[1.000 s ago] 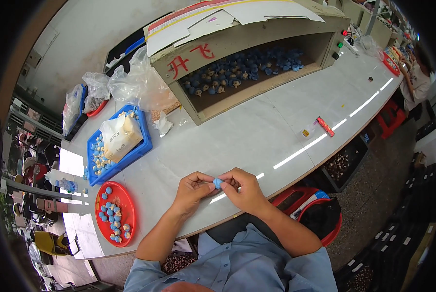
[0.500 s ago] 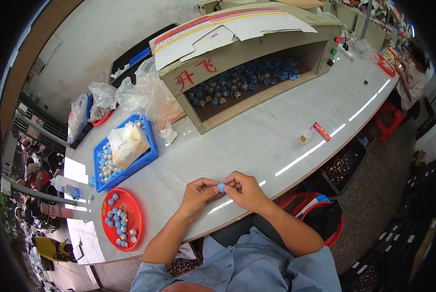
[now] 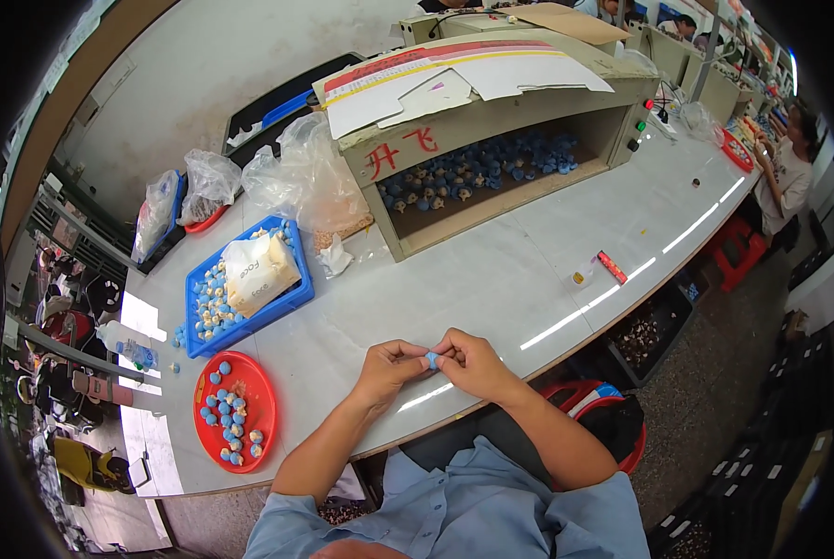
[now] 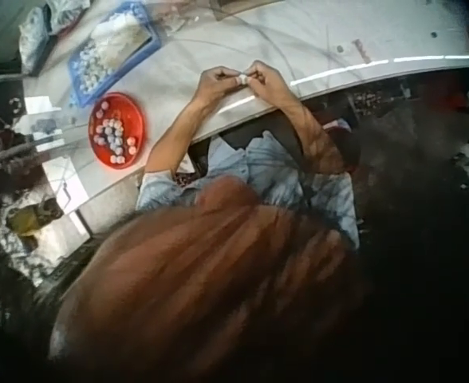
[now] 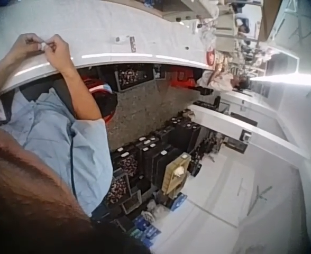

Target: The person assembles small plastic toy parts into a figurine using a glue bottle.

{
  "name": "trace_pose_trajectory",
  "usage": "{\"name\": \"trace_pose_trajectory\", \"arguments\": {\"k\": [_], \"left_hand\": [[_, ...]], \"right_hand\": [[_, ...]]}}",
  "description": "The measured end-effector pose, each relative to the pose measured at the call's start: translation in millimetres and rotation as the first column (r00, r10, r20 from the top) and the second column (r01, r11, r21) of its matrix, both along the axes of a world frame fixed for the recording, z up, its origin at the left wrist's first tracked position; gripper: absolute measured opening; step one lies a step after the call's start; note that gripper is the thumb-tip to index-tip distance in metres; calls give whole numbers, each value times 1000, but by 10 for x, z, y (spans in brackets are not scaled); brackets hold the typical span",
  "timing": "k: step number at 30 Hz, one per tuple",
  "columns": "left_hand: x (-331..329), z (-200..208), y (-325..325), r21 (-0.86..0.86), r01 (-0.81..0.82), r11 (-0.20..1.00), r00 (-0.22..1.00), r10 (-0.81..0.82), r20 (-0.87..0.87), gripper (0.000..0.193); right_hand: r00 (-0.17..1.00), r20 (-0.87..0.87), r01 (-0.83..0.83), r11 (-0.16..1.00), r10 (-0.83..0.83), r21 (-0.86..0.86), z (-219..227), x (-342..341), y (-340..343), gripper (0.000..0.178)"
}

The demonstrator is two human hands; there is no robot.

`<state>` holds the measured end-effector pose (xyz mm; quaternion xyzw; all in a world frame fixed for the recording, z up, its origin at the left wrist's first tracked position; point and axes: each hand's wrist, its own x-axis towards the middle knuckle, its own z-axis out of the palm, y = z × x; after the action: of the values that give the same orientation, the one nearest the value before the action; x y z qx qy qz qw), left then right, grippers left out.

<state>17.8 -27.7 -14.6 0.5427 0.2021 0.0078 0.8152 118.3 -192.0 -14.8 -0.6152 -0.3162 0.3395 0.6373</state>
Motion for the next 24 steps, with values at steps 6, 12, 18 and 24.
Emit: {"name": "trace_pose_trajectory", "arguments": {"k": [6,12,18,24], "left_hand": [[15,-49,22,-4,0,1000,1000,0,-8,17],[22,-18,21,10,16,1000,999,-16,-30,15],[25,-29,17,25,8,1000,999,-7,-40,15],[18,-54,21,7,4,1000,1000,-4,-30,15]], "right_hand": [[1000,28,-8,1000,9,-29,-39,3,11,7],[997,74,-4,998,9,-65,-37,11,19,5],[998,62,-7,999,11,-52,8,-9,33,4],[998,58,6,999,-4,-49,-42,4,28,5]]}}
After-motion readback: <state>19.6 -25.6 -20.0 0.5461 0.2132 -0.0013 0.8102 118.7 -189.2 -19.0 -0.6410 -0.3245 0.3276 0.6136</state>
